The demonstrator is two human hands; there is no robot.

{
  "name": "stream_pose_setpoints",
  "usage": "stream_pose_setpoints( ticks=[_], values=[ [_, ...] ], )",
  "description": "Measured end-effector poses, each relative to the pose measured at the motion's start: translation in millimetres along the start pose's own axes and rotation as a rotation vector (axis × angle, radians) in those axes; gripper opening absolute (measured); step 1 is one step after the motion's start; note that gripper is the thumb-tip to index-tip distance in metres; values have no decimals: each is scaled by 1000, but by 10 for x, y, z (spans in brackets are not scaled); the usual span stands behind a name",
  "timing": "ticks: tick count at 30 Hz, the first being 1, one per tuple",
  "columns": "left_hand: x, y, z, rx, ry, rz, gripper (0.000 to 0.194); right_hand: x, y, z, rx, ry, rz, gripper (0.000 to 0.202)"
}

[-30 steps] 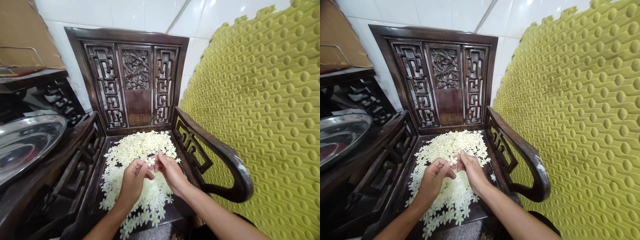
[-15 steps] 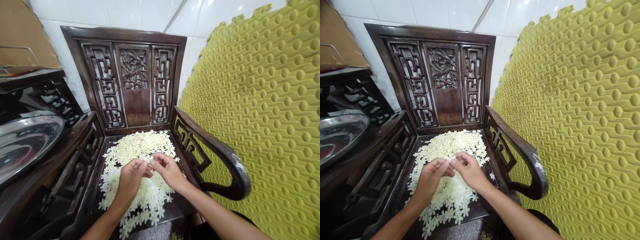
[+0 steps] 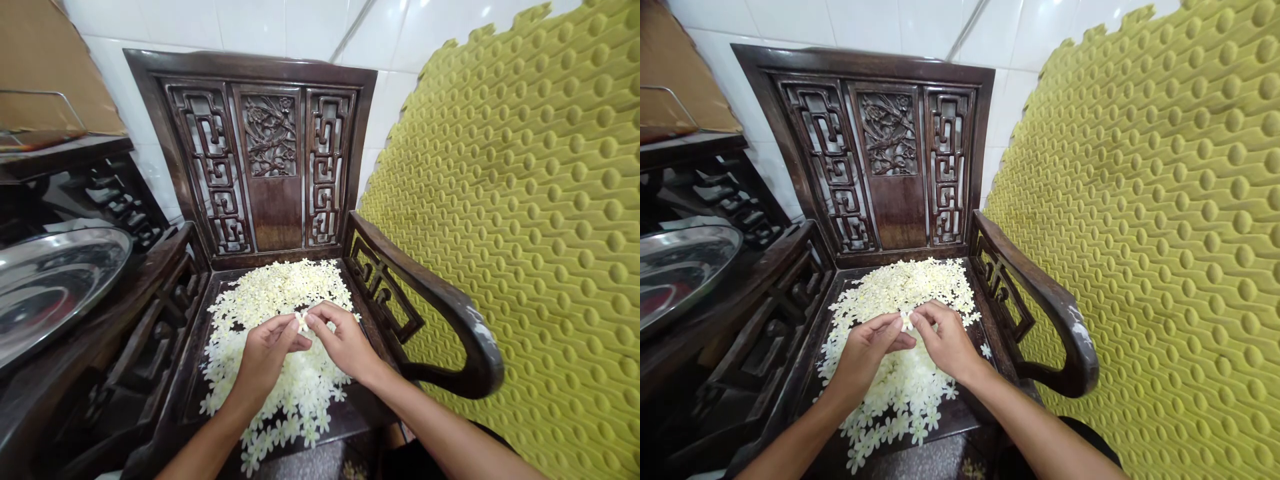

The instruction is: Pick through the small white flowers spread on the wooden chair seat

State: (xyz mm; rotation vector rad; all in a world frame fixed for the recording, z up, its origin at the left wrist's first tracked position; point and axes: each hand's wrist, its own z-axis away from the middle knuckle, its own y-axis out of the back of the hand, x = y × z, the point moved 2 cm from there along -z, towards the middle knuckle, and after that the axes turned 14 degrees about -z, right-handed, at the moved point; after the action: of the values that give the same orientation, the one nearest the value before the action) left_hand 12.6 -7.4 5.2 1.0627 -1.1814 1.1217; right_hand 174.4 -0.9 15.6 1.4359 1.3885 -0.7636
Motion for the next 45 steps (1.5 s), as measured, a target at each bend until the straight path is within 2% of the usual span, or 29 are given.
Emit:
stream_pose_setpoints(
  ticks=[3, 6, 10, 17, 24, 39, 45],
  values=[
    [-29, 15, -26, 62, 37, 51, 34, -15, -1, 24, 82, 19, 32, 11],
    [-59, 28, -48, 105, 45, 118, 31, -59, -30, 54, 79, 50, 81, 11],
    [-78, 17, -50, 68, 11, 167, 28, -83, -91, 82, 36, 35, 110, 5],
    [-109, -8, -36, 11, -17, 155, 25, 22, -111, 62, 93, -59, 54, 9],
    [-88, -10, -30, 20, 5, 98, 25, -3, -103, 63, 101, -132, 3, 6],
    [-111, -8, -50, 44, -14, 52, 25, 41, -85, 55, 89, -122, -17, 10],
    [-82, -1, -29, -26, 39, 124, 40, 9, -60, 29, 61, -51, 54, 10]
  ],
)
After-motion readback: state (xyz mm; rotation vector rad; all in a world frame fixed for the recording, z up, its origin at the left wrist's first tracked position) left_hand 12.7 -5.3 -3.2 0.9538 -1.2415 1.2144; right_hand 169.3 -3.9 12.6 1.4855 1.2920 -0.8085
